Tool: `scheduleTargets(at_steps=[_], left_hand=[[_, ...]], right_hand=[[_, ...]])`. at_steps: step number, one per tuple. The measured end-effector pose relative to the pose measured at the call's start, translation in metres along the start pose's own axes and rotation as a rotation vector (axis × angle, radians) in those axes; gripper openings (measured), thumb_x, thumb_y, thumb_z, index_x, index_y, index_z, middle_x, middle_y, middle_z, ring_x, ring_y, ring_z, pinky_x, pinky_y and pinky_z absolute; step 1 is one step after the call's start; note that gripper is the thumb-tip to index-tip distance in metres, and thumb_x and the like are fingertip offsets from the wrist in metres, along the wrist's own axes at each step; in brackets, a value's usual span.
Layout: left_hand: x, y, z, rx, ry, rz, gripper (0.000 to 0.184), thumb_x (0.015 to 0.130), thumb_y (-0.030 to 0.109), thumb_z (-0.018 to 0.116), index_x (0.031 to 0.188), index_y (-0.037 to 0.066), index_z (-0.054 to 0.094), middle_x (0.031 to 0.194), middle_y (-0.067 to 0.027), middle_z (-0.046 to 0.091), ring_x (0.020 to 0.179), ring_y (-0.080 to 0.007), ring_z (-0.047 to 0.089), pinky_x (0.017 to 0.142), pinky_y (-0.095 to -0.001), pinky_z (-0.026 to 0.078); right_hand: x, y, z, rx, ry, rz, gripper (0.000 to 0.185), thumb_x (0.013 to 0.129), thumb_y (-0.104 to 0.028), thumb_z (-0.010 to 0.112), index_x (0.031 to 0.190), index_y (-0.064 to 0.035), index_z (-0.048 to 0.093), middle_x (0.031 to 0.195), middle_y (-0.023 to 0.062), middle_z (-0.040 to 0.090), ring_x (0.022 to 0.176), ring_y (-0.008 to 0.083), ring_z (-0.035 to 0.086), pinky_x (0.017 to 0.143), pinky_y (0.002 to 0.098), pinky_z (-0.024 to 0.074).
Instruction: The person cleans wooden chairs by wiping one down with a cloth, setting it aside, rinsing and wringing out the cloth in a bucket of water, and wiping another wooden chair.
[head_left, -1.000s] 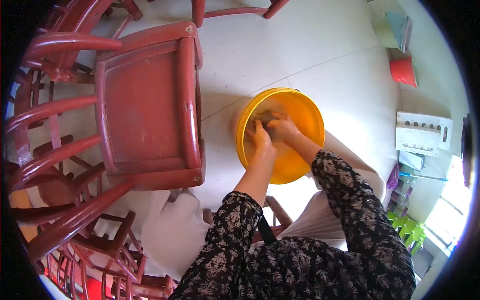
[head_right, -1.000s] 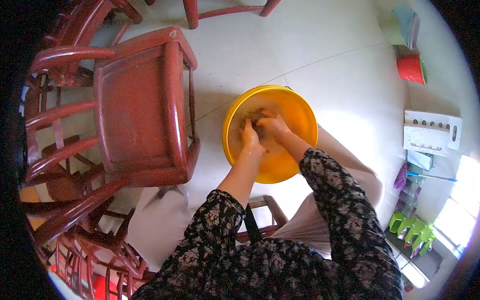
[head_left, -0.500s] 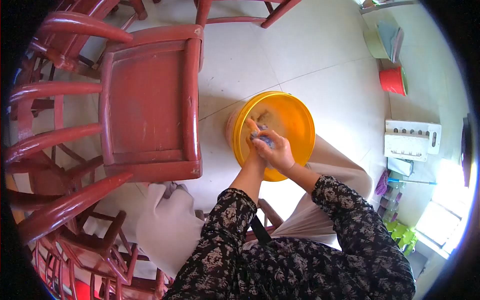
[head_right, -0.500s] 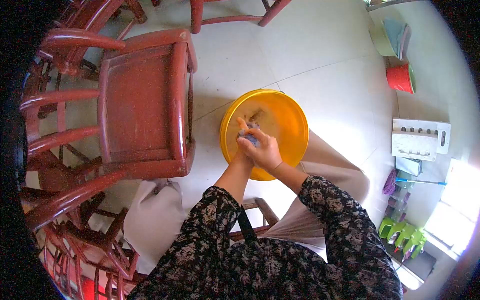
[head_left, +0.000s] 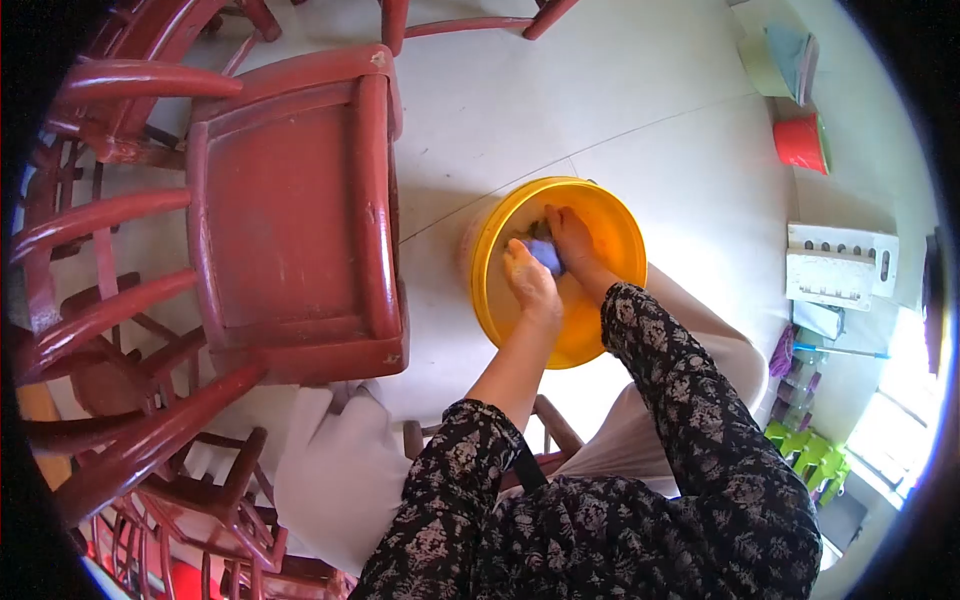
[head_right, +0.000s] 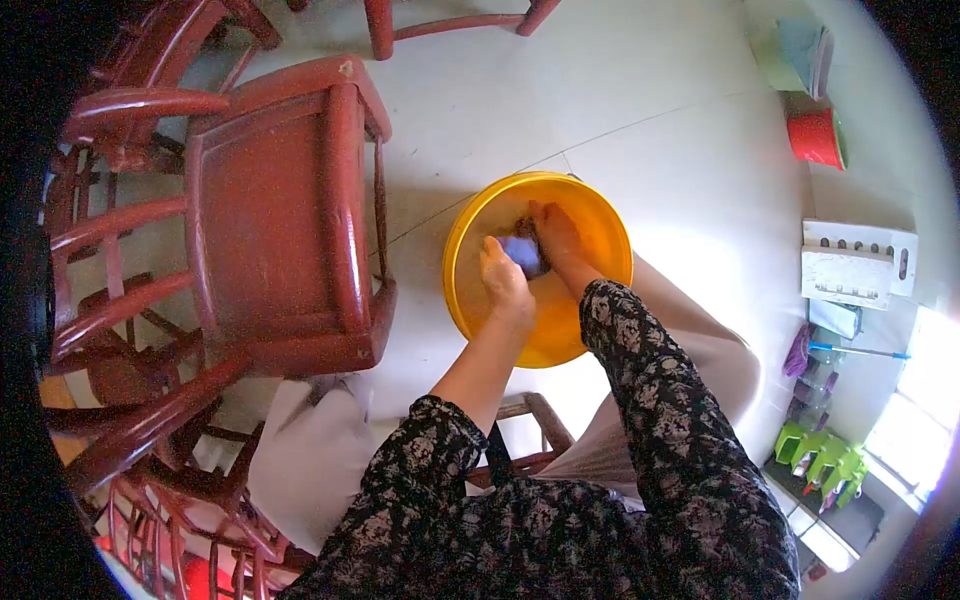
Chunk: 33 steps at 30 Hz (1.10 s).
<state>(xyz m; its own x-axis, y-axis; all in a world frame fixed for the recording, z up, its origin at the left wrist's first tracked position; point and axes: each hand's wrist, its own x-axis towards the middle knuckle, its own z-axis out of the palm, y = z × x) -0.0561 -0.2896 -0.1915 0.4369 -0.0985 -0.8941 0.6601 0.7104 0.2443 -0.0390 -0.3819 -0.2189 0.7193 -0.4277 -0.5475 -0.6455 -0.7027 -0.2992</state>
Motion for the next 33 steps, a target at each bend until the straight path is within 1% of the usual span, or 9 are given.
scheduleTargets(at_steps=[2,3,7,9,13,17,24,26,33], left_hand=[[0.032,-0.008,-0.017,0.577,0.193,0.471,0.045,0.092,0.03,0.041,0.128,0.004,0.036,0.129,-0.0121,0.041,0.115,-0.0231,0.042,0.096,-0.0348,0.034],[0.036,-0.011,-0.022,0.653,0.232,0.359,0.06,0.091,0.027,0.043,0.14,0.009,0.013,0.142,-0.0136,0.023,0.126,-0.028,0.03,0.103,-0.038,0.024],[0.011,0.004,-0.011,0.529,0.277,-0.016,0.068,0.09,0.024,0.044,0.141,0.019,0.001,0.144,-0.0135,0.019,0.127,-0.0333,0.028,0.104,-0.0418,0.024],[0.029,-0.011,-0.026,0.438,0.246,-0.029,0.069,0.089,0.028,0.046,0.141,0.019,0.001,0.143,-0.0131,0.021,0.126,-0.0334,0.029,0.102,-0.0464,0.025],[0.066,-0.044,-0.047,0.38,0.261,-0.146,0.068,0.086,0.045,0.044,0.14,0.021,0.011,0.139,-0.0111,0.029,0.121,-0.0331,0.036,0.092,-0.061,0.03],[0.007,0.018,-0.014,0.233,0.091,-0.358,0.058,0.085,0.053,0.039,0.133,0.022,0.029,0.131,-0.01,0.038,0.112,-0.0324,0.043,0.079,-0.0656,0.036],[0.042,-0.009,-0.03,0.158,-0.184,-0.349,0.045,0.085,0.05,0.043,0.103,0.01,0.049,0.09,-0.0084,0.055,0.077,-0.0238,0.057,0.063,-0.0385,0.05],[0.057,-0.025,-0.038,0.035,-0.364,-0.278,0.025,0.083,0.034,0.057,0.088,0.01,0.051,0.079,-0.0042,0.055,0.069,-0.0171,0.056,0.058,-0.0314,0.049],[0.033,-0.005,-0.033,-0.121,-0.461,-0.27,0.048,0.087,0.057,0.039,0.099,0.013,0.054,0.082,-0.0016,0.054,0.073,-0.0153,0.053,0.063,-0.029,0.047]], right_hand=[[0.003,0.015,0.022,0.099,0.281,-0.03,0.04,0.089,-0.036,0.041,0.099,0.0005,0.055,0.099,0.0232,0.058,0.092,0.0348,0.057,0.077,0.0427,0.0447],[0.006,0.03,0.041,-0.247,0.28,-0.127,0.039,0.088,-0.033,0.043,0.105,0.0004,0.052,0.099,0.0254,0.057,0.094,0.0378,0.055,0.079,0.0443,0.0445],[-0.004,0.046,0.079,-0.433,0.468,-0.495,0.029,0.084,-0.026,0.047,0.105,-0.0061,0.055,0.105,0.0201,0.056,0.092,0.0368,0.056,0.075,0.0441,0.0463],[-0.015,0.025,0.05,-0.261,-0.207,-0.087,0.025,0.081,-0.021,0.05,0.098,-0.006,0.06,0.109,0.0188,0.055,0.096,0.0342,0.054,0.079,0.04,0.0461],[-0.003,0.026,0.037,-0.275,-0.073,-0.068,0.021,0.078,-0.017,0.054,0.094,-0.0057,0.063,0.106,0.0162,0.056,0.1,0.0315,0.052,0.086,0.037,0.043],[-0.042,-0.003,-0.017,0.208,-0.022,-0.447,0.025,0.075,-0.02,0.056,0.093,-0.0037,0.061,0.097,0.0148,0.059,0.092,0.0255,0.055,0.082,0.0332,0.0441],[-0.127,-0.029,-0.084,0.781,-0.472,-0.223,0.027,0.075,-0.013,0.055,0.098,0.0007,0.054,0.085,0.0096,0.055,0.084,0.0177,0.051,0.078,0.0292,0.04],[-0.142,-0.029,-0.073,0.732,-0.393,-0.337,0.025,0.078,-0.016,0.051,0.097,-0.0003,0.054,0.085,0.0107,0.055,0.082,0.0199,0.053,0.077,0.0316,0.0415],[-0.12,-0.048,-0.04,0.111,0.056,-0.636,0.026,0.079,-0.031,0.058,0.081,-0.0055,0.053,0.081,0.0184,0.058,0.073,0.0361,0.057,0.067,0.041,0.0467]])
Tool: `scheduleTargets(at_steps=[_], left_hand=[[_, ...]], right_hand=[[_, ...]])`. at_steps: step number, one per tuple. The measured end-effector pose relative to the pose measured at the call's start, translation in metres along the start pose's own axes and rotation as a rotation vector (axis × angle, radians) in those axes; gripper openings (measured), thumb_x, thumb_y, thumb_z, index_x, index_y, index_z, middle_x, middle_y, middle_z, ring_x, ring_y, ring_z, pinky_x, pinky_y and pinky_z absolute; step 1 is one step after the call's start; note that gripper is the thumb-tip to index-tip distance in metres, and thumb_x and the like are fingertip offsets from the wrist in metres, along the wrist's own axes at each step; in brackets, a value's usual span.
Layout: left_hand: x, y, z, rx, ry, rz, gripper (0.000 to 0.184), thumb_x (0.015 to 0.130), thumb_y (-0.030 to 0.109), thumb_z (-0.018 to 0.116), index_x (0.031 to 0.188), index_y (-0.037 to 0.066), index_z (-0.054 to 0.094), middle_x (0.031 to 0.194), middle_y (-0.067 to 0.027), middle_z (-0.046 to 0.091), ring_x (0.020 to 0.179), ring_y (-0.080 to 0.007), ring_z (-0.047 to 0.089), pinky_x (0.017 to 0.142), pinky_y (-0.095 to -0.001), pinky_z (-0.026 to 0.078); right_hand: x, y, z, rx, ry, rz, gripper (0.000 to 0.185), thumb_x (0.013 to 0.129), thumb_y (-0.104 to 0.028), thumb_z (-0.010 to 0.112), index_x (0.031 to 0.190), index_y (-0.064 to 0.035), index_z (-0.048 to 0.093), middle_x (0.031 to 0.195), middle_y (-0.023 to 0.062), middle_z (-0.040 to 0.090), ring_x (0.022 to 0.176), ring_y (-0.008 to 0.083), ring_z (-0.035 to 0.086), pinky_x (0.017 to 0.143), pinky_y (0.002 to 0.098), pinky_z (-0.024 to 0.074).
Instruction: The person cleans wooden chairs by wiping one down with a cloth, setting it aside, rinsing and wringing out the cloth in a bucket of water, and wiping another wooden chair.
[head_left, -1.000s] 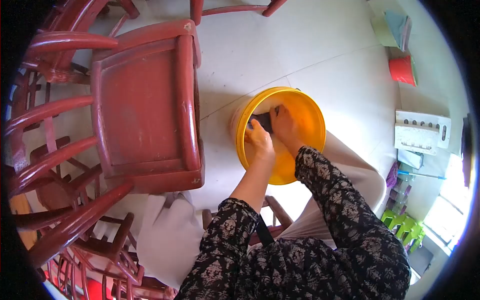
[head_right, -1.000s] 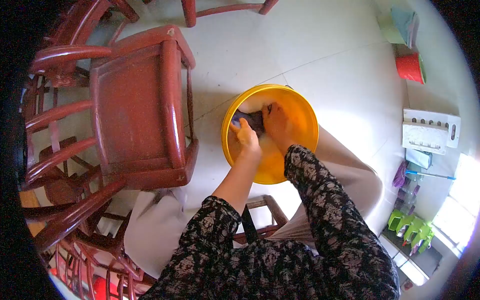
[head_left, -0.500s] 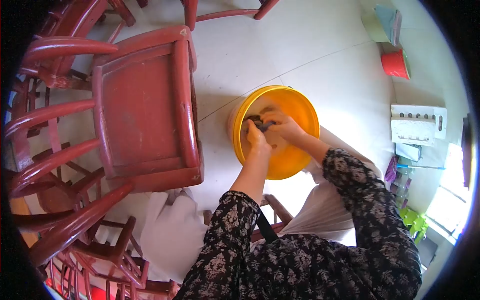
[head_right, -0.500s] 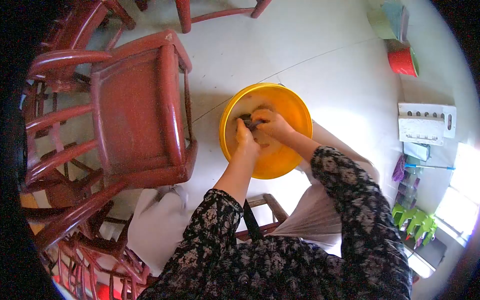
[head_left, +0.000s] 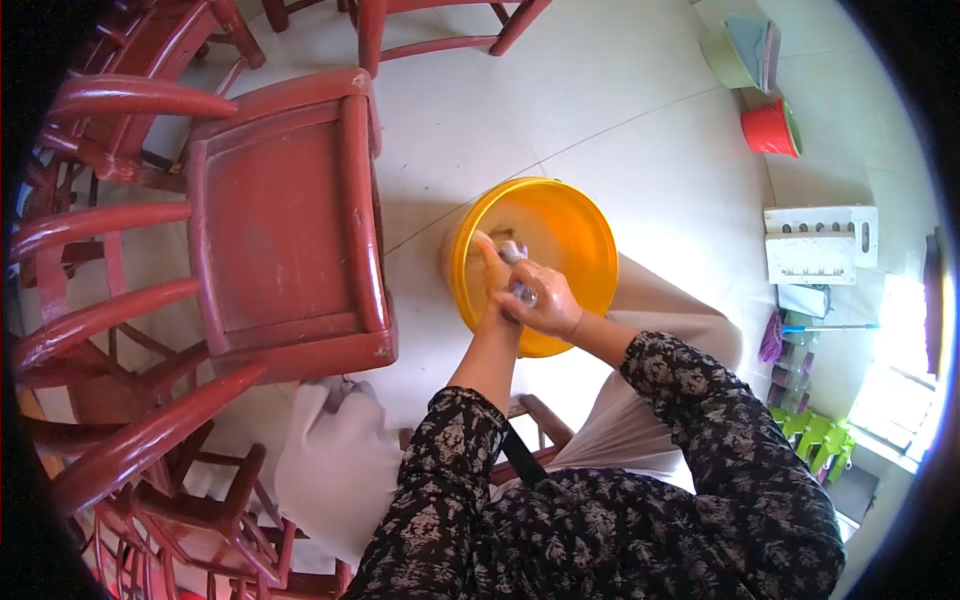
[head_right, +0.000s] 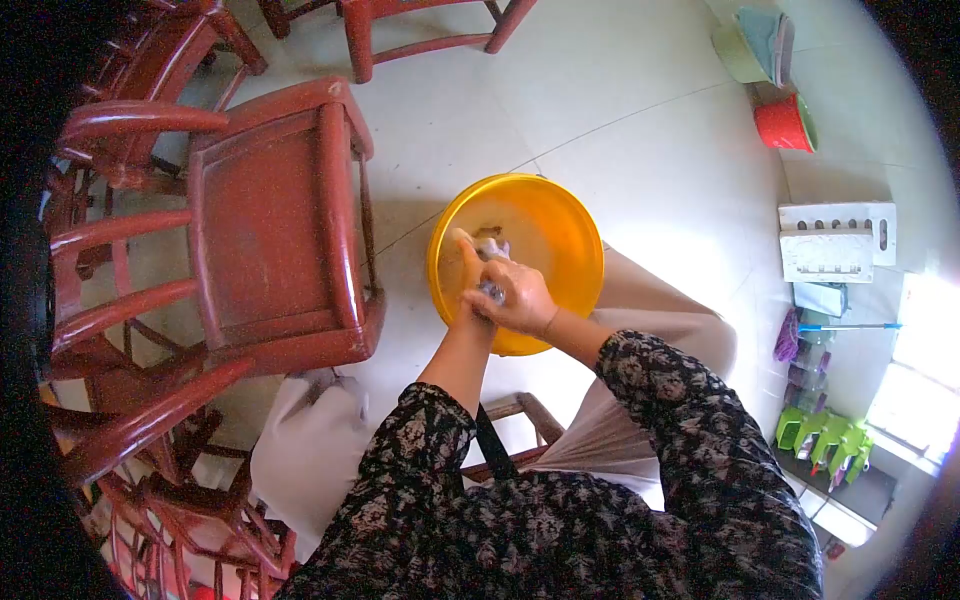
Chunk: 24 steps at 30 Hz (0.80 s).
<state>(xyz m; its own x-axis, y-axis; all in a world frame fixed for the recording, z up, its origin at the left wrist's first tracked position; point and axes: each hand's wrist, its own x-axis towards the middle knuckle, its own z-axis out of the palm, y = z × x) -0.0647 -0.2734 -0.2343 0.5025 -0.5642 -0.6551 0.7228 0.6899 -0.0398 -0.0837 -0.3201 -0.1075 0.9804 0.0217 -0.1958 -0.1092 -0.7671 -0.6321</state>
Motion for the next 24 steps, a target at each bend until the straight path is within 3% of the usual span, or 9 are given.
scheduleTargets(at_steps=[5,7,9,11,15,17,21,23,24], left_hand=[[-0.019,0.003,0.027,-0.219,-0.025,-0.036,0.045,0.089,0.048,0.041,0.116,0.012,0.047,0.101,-0.0032,0.054,0.089,-0.0191,0.055,0.077,-0.0288,0.047],[0.012,-0.008,0.001,-0.09,0.011,-0.055,0.04,0.09,0.041,0.043,0.117,0.011,0.047,0.105,-0.004,0.054,0.091,-0.0199,0.056,0.078,-0.0306,0.048],[0.003,-0.001,0.018,0.1,0.254,0.135,0.037,0.092,0.036,0.031,0.112,0.01,0.048,0.104,-0.007,0.055,0.101,-0.0217,0.052,0.086,-0.0384,0.045],[-0.002,0.001,0.019,0.096,0.284,0.103,0.035,0.092,0.034,0.031,0.109,0.009,0.048,0.1,-0.0073,0.056,0.095,-0.0212,0.055,0.084,-0.0382,0.047],[-0.017,0.0,0.02,0.074,0.547,0.158,0.04,0.092,0.036,0.033,0.119,0.007,0.043,0.113,-0.0088,0.05,0.099,-0.0215,0.052,0.086,-0.0363,0.044],[-0.01,-0.004,0.011,-0.024,0.579,0.19,0.046,0.092,0.036,0.034,0.127,0.006,0.038,0.122,-0.0112,0.044,0.108,-0.0224,0.047,0.092,-0.0349,0.04],[0.001,-0.016,-0.005,0.421,0.983,0.245,0.053,0.088,0.04,0.038,0.134,0.015,0.029,0.129,-0.0066,0.041,0.112,-0.024,0.041,0.086,-0.0419,0.038],[0.013,-0.026,-0.034,0.172,0.648,0.147,0.054,0.086,0.041,0.041,0.134,0.018,0.029,0.134,-0.0061,0.036,0.117,-0.0235,0.035,0.088,-0.0452,0.034],[0.023,-0.035,-0.047,0.299,0.764,0.14,0.049,0.085,0.042,0.043,0.128,0.019,0.037,0.128,-0.0058,0.039,0.109,-0.0238,0.038,0.086,-0.0471,0.032]], right_hand=[[0.022,0.033,0.014,0.2,0.125,0.172,0.02,0.075,-0.023,0.063,0.075,-0.005,0.056,0.075,0.0169,0.06,0.068,0.0358,0.058,0.063,0.0408,0.0476],[0.037,0.055,0.013,-0.074,0.113,-0.103,0.017,0.076,-0.023,0.058,0.078,-0.0056,0.058,0.076,0.0179,0.06,0.068,0.0359,0.059,0.062,0.0419,0.0474],[0.047,0.066,0.02,-0.1,0.058,0.185,0.021,0.078,-0.026,0.052,0.077,-0.0067,0.059,0.081,0.0176,0.061,0.074,0.0346,0.059,0.065,0.0414,0.0472],[0.051,0.105,0.039,-0.26,-0.116,0.156,0.024,0.081,-0.022,0.046,0.088,-0.0067,0.063,0.081,0.02,0.059,0.078,0.0338,0.058,0.068,0.0379,0.0464],[0.063,0.148,0.064,-0.24,-0.051,0.534,0.046,0.091,-0.039,0.034,0.097,-0.0028,0.062,0.098,0.0219,0.06,0.092,0.0347,0.058,0.077,0.0439,0.0461],[0.065,0.156,0.07,-0.009,0.209,0.958,0.044,0.089,-0.038,0.038,0.095,-0.002,0.062,0.1,0.0217,0.06,0.095,0.0353,0.057,0.08,0.044,0.0449],[0.037,0.139,0.094,0.045,0.267,0.658,0.037,0.086,-0.031,0.043,0.093,-0.0003,0.062,0.099,0.0224,0.06,0.092,0.037,0.058,0.078,0.0447,0.0455],[0.031,0.123,0.092,-0.233,-0.386,0.538,0.03,0.083,-0.023,0.047,0.092,0.0003,0.063,0.095,0.0226,0.061,0.089,0.0372,0.059,0.077,0.0434,0.0464],[0.035,0.129,0.089,-0.394,-0.602,0.507,0.027,0.081,-0.019,0.047,0.093,-0.0003,0.063,0.095,0.0221,0.061,0.088,0.035,0.06,0.077,0.0423,0.0466]])
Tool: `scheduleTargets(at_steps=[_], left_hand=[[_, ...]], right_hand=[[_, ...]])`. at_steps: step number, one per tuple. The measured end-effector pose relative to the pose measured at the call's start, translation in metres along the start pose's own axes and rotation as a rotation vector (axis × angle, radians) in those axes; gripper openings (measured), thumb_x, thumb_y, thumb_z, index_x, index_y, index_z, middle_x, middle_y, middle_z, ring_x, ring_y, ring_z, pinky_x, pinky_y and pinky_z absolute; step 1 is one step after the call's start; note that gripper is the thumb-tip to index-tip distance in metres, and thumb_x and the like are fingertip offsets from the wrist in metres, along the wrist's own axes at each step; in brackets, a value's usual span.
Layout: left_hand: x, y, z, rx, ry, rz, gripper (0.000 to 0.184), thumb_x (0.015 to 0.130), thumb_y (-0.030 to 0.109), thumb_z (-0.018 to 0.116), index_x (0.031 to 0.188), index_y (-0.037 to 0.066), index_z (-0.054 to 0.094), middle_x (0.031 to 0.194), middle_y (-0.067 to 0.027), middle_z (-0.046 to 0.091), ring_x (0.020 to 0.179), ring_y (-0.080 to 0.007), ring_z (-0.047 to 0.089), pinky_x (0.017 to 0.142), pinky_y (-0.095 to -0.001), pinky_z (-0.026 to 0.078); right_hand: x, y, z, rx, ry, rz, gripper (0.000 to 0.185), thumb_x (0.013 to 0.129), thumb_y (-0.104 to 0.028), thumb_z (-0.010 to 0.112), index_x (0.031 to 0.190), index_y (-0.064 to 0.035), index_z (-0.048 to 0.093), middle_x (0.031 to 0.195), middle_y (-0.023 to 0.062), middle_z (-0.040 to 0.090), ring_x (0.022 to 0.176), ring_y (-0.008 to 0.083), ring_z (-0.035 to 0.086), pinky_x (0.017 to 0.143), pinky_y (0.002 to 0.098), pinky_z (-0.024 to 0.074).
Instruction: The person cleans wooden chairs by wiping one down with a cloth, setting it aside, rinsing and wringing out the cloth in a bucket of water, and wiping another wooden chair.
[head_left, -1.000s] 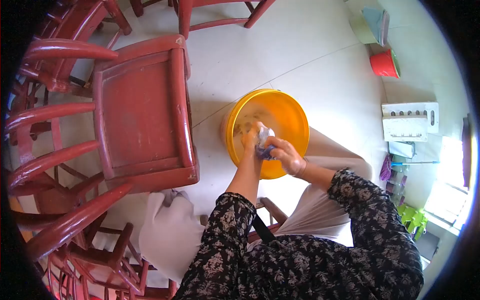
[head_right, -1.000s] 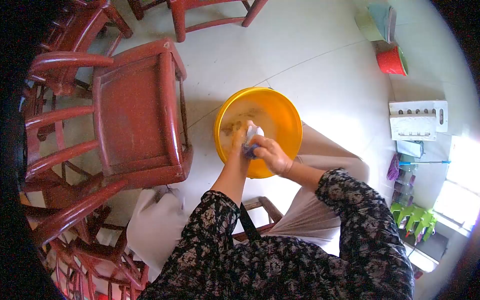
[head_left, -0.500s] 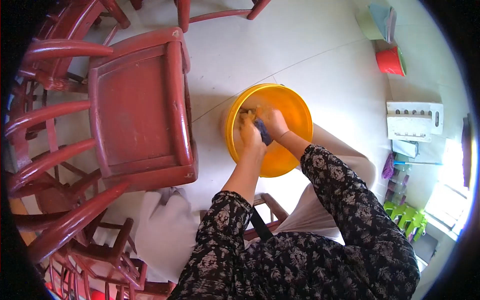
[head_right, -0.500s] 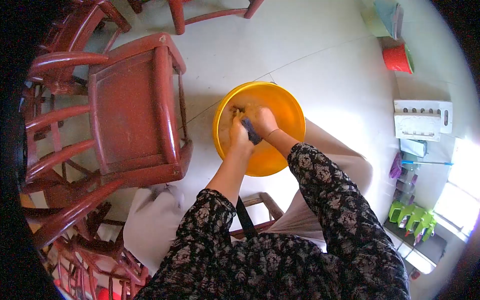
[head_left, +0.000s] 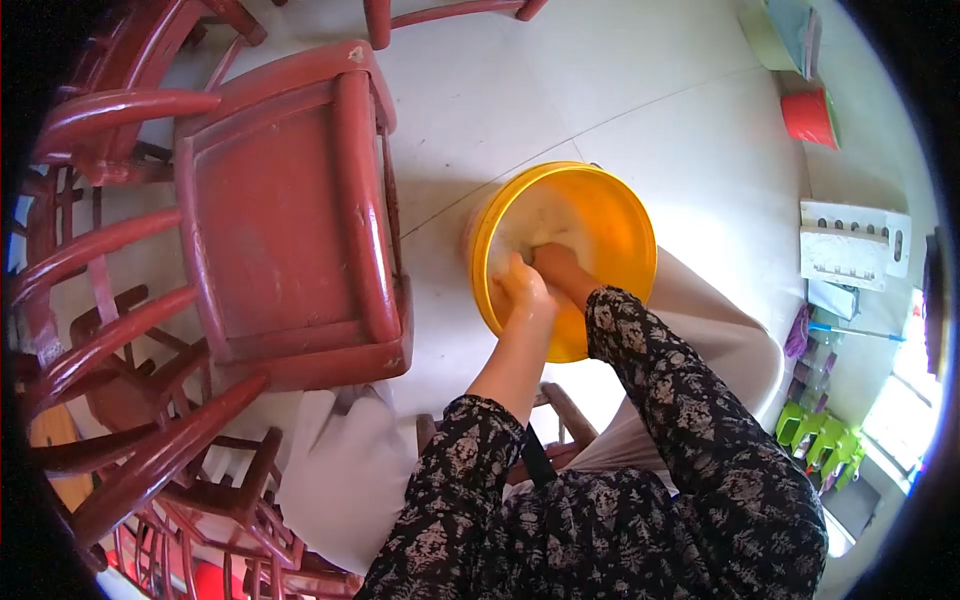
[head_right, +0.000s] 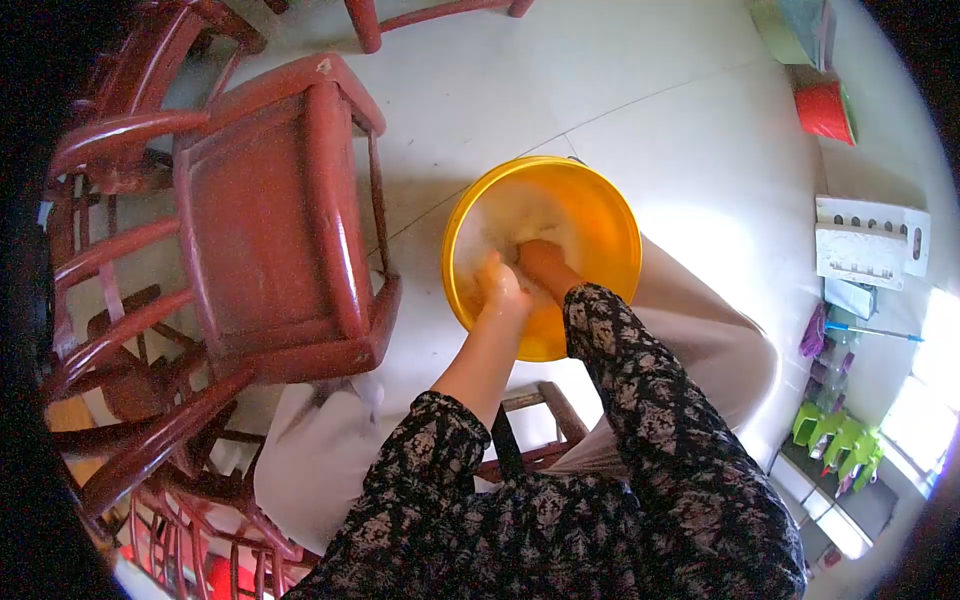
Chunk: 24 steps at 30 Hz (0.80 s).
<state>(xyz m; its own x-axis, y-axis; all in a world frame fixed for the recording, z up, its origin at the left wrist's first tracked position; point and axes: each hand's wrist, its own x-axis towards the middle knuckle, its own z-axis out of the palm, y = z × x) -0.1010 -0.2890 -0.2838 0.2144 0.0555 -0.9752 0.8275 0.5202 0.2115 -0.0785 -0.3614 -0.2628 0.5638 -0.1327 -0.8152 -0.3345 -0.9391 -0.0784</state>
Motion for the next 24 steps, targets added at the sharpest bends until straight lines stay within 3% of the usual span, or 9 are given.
scheduleTargets(at_steps=[1,3,7,9,12,16,20,23,24], left_hand=[[-0.006,0.005,0.0,-0.001,0.0,0.002,0.049,0.085,0.042,0.043,0.128,0.019,0.037,0.128,-0.0058,0.039,0.109,-0.0238,0.038,0.086,-0.0471,0.032],[-0.036,0.027,0.002,-0.011,-0.138,-0.16,0.045,0.085,0.044,0.043,0.122,0.018,0.043,0.117,-0.0061,0.044,0.1,-0.025,0.041,0.085,-0.0485,0.032],[-0.081,0.06,0.01,-0.115,-0.205,-0.264,0.042,0.084,0.045,0.045,0.117,0.018,0.046,0.105,-0.0067,0.048,0.089,-0.0246,0.042,0.081,-0.0463,0.035],[-0.083,0.071,0.01,0.019,-0.177,-0.35,0.044,0.084,0.045,0.047,0.117,0.017,0.045,0.104,-0.008,0.049,0.089,-0.0259,0.046,0.073,-0.0453,0.042],[-0.051,0.05,0.014,-0.266,-0.443,-0.365,0.041,0.083,0.044,0.05,0.112,0.014,0.046,0.092,-0.0102,0.052,0.08,-0.027,0.052,0.063,-0.0441,0.046],[-0.06,0.056,0.011,-0.167,-0.586,-0.477,0.025,0.08,0.027,0.059,0.095,0.009,0.05,0.085,-0.0093,0.054,0.068,-0.0225,0.054,0.061,-0.0335,0.048],[-0.063,0.052,0.003,0.037,-0.791,-0.314,0.014,0.082,0.024,0.055,0.085,0.011,0.051,0.074,-0.0051,0.054,0.061,-0.0197,0.054,0.058,-0.0317,0.048],[-0.071,0.056,0.01,0.162,-0.811,-0.325,0.035,0.086,0.043,0.049,0.095,0.01,0.056,0.079,-0.0056,0.06,0.072,-0.0152,0.061,0.06,-0.031,0.051],[-0.066,0.059,0.014,0.251,-0.887,-0.309,0.049,0.082,0.058,0.045,0.099,0.013,0.055,0.086,-0.0046,0.06,0.071,-0.0143,0.061,0.05,-0.0295,0.05]], right_hand=[[0.02,0.035,0.041,0.0,0.001,-0.002,0.027,0.081,-0.019,0.047,0.093,-0.0003,0.063,0.095,0.0221,0.061,0.088,0.035,0.06,0.077,0.0423,0.0466],[0.095,0.075,0.098,-0.028,0.383,-0.148,0.025,0.077,-0.019,0.053,0.094,-0.0029,0.063,0.095,0.0205,0.062,0.088,0.0329,0.06,0.078,0.0401,0.0469],[-0.022,0.001,-0.057,0.453,0.392,-0.108,0.026,0.073,-0.013,0.058,0.096,-0.0023,0.062,0.094,0.0164,0.063,0.085,0.0311,0.06,0.075,0.0378,0.0473],[-0.063,-0.017,-0.086,0.555,0.173,-0.241,0.021,0.07,-0.004,0.058,0.091,-0.0031,0.059,0.091,0.015,0.062,0.085,0.0315,0.059,0.074,0.0362,0.0467],[-0.113,-0.014,-0.098,0.229,0.275,-0.551,0.016,0.069,-0.002,0.059,0.085,-0.0032,0.056,0.088,0.0136,0.059,0.084,0.0315,0.057,0.073,0.0357,0.0456],[-0.171,-0.014,-0.113,0.054,0.281,-0.688,0.017,0.067,0.002,0.058,0.084,-0.0036,0.056,0.085,0.016,0.057,0.087,0.0341,0.056,0.073,0.0347,0.0464],[-0.19,-0.013,-0.126,0.648,-0.011,-0.478,0.022,0.07,-0.001,0.062,0.091,-0.0036,0.058,0.086,0.0097,0.059,0.083,0.0243,0.057,0.075,0.0326,0.0455],[-0.156,0.013,-0.133,1.091,-0.198,-0.341,0.029,0.077,-0.012,0.062,0.103,-0.0001,0.057,0.091,0.0063,0.06,0.082,0.0156,0.055,0.08,0.0284,0.0435],[-0.14,0.019,-0.126,1.272,-0.128,-0.289,0.029,0.079,-0.015,0.062,0.103,0.0008,0.058,0.09,0.0074,0.06,0.081,0.0159,0.056,0.08,0.0278,0.0434]])
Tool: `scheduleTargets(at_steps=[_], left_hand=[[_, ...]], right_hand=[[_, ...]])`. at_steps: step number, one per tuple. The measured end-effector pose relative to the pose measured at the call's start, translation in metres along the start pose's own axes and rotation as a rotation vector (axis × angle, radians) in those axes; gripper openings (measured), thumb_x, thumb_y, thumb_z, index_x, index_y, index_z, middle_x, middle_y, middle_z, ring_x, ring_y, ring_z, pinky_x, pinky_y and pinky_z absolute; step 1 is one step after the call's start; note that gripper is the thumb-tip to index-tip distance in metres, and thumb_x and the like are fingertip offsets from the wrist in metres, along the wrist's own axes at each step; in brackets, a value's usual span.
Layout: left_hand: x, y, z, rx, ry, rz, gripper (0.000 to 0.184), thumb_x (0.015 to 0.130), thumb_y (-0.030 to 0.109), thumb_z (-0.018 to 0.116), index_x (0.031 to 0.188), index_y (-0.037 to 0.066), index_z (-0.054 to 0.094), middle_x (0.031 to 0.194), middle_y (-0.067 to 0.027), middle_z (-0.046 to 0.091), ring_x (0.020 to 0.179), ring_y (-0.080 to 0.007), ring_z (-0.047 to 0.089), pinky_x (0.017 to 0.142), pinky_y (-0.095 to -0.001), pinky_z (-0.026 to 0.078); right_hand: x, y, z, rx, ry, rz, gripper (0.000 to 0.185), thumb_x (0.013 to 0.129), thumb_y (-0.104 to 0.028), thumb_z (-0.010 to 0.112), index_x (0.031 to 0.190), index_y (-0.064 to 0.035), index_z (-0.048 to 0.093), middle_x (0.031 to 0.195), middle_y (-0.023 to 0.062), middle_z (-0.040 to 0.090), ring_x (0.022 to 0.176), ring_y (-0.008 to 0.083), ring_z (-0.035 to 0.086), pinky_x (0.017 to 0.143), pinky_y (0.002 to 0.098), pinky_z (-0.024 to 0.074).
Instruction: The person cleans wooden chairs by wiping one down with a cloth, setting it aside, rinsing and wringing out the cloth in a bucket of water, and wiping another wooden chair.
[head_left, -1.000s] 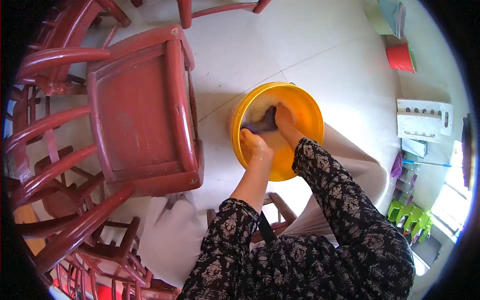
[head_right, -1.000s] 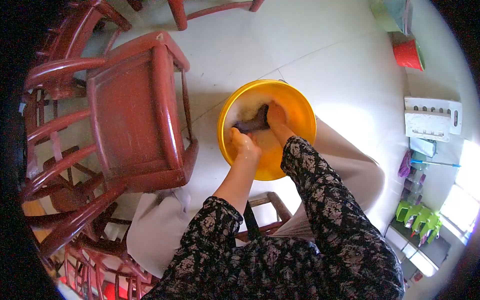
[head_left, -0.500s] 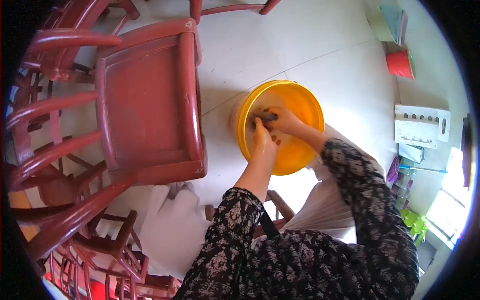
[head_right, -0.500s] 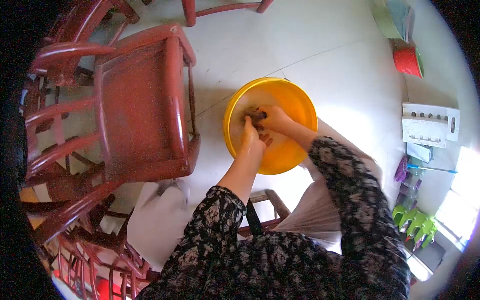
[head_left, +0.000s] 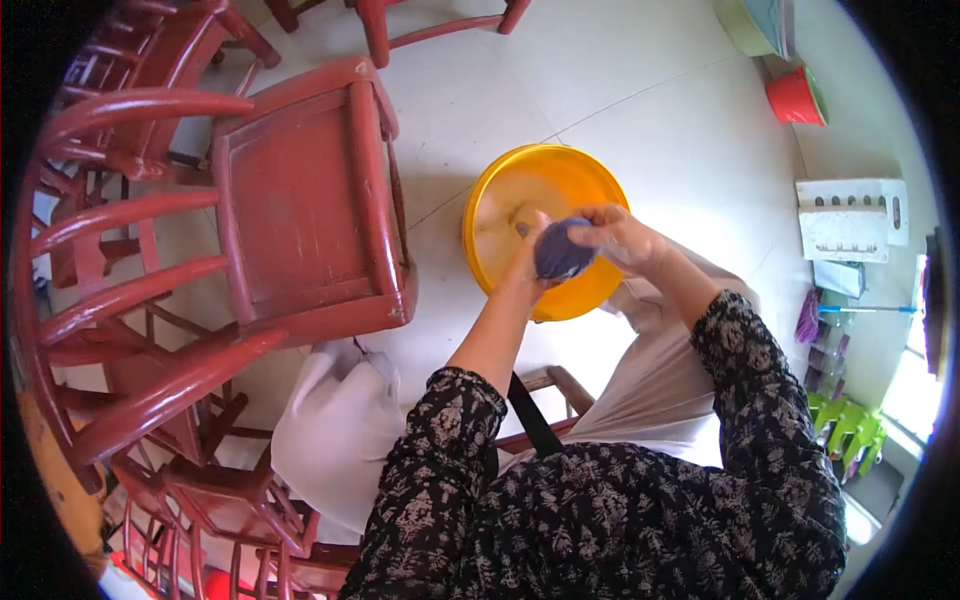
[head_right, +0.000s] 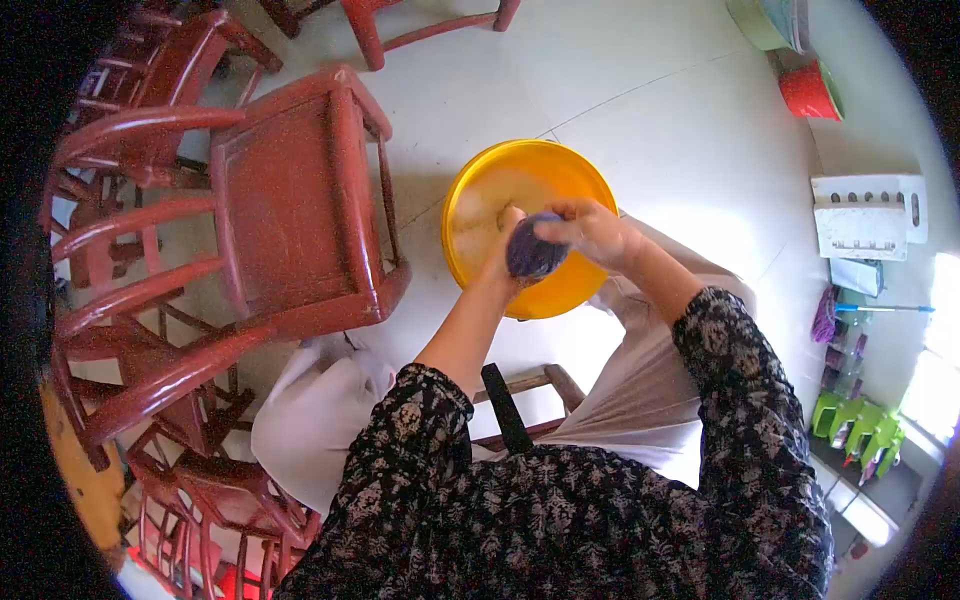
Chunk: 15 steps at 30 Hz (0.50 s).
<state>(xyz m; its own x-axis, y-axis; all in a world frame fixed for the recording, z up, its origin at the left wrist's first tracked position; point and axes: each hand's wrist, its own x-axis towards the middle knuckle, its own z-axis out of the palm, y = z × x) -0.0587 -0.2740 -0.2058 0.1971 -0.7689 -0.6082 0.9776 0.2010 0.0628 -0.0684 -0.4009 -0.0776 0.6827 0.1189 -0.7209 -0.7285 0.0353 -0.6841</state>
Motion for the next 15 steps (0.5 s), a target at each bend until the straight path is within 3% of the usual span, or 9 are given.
scheduleTargets(at_steps=[1,3,6,9,10,12,14,15], left_hand=[[-0.008,0.008,0.009,0.017,0.002,-0.003,0.049,0.082,0.058,0.045,0.099,0.013,0.055,0.086,-0.0046,0.06,0.071,-0.0143,0.061,0.05,-0.0295,0.05],[-0.035,0.023,0.04,-0.079,0.183,0.113,0.051,0.081,0.06,0.045,0.106,0.016,0.051,0.091,-0.0041,0.058,0.074,-0.0141,0.061,0.046,-0.0291,0.047],[-0.046,0.027,0.037,0.188,0.026,0.006,0.047,0.079,0.051,0.053,0.111,0.018,0.047,0.094,-0.004,0.056,0.077,-0.0148,0.058,0.049,-0.0292,0.046],[-0.051,0.025,0.047,0.326,0.003,-0.002,0.046,0.074,0.039,0.06,0.111,0.015,0.046,0.093,-0.0053,0.055,0.077,-0.0157,0.055,0.051,-0.0283,0.045],[-0.049,0.023,0.049,0.343,0.002,-0.009,0.046,0.074,0.039,0.06,0.111,0.015,0.046,0.093,-0.0053,0.055,0.077,-0.0157,0.055,0.051,-0.0283,0.045],[-0.043,0.018,0.051,0.172,-0.107,0.012,0.049,0.07,0.031,0.063,0.111,0.011,0.046,0.091,-0.0076,0.055,0.073,-0.0168,0.054,0.049,-0.0257,0.043],[-0.048,0.02,0.059,0.098,-0.209,-0.027,0.048,0.07,0.028,0.062,0.111,0.009,0.046,0.092,-0.0094,0.055,0.075,-0.0181,0.055,0.05,-0.0264,0.045],[-0.049,0.02,0.063,0.005,-0.306,-0.059,0.048,0.069,0.025,0.061,0.111,0.008,0.046,0.092,-0.0111,0.055,0.076,-0.0193,0.056,0.051,-0.0272,0.047]], right_hand=[[0.011,0.01,-0.008,0.166,0.098,-0.02,0.029,0.081,-0.017,0.061,0.102,0.0017,0.058,0.089,0.0085,0.06,0.081,0.0162,0.056,0.081,0.0271,0.0432],[0.024,0.023,-0.021,0.096,0.163,-0.048,0.03,0.084,-0.021,0.059,0.103,0.0026,0.058,0.091,0.0084,0.06,0.085,0.0158,0.056,0.081,0.0273,0.0436],[0.03,0.033,-0.018,-0.037,0.216,-0.01,0.032,0.085,-0.024,0.059,0.102,0.0026,0.058,0.094,0.0081,0.06,0.086,0.0163,0.056,0.082,0.0275,0.0442],[0.035,0.05,-0.022,0.28,0.156,-0.083,0.038,0.083,-0.033,0.06,0.103,0.0,0.059,0.093,0.0074,0.061,0.084,0.0173,0.057,0.08,0.0283,0.0452],[0.035,0.052,-0.023,0.384,0.115,-0.065,0.043,0.083,-0.034,0.06,0.11,-0.0018,0.053,0.1,0.0098,0.058,0.091,0.0187,0.056,0.083,0.0311,0.0453],[0.034,0.057,-0.027,0.502,0.08,-0.059,0.048,0.083,-0.035,0.06,0.118,-0.0036,0.048,0.108,0.0122,0.056,0.097,0.0202,0.056,0.087,0.0339,0.0454],[0.033,0.059,-0.023,0.874,-0.195,0.011,0.059,0.081,-0.039,0.061,0.126,-0.0068,0.04,0.11,0.015,0.054,0.099,0.0229,0.055,0.089,0.0361,0.0448],[0.031,0.061,-0.023,0.885,-0.194,-0.006,0.059,0.081,-0.039,0.061,0.126,-0.0068,0.04,0.11,0.015,0.054,0.099,0.0229,0.055,0.089,0.0361,0.0448]])
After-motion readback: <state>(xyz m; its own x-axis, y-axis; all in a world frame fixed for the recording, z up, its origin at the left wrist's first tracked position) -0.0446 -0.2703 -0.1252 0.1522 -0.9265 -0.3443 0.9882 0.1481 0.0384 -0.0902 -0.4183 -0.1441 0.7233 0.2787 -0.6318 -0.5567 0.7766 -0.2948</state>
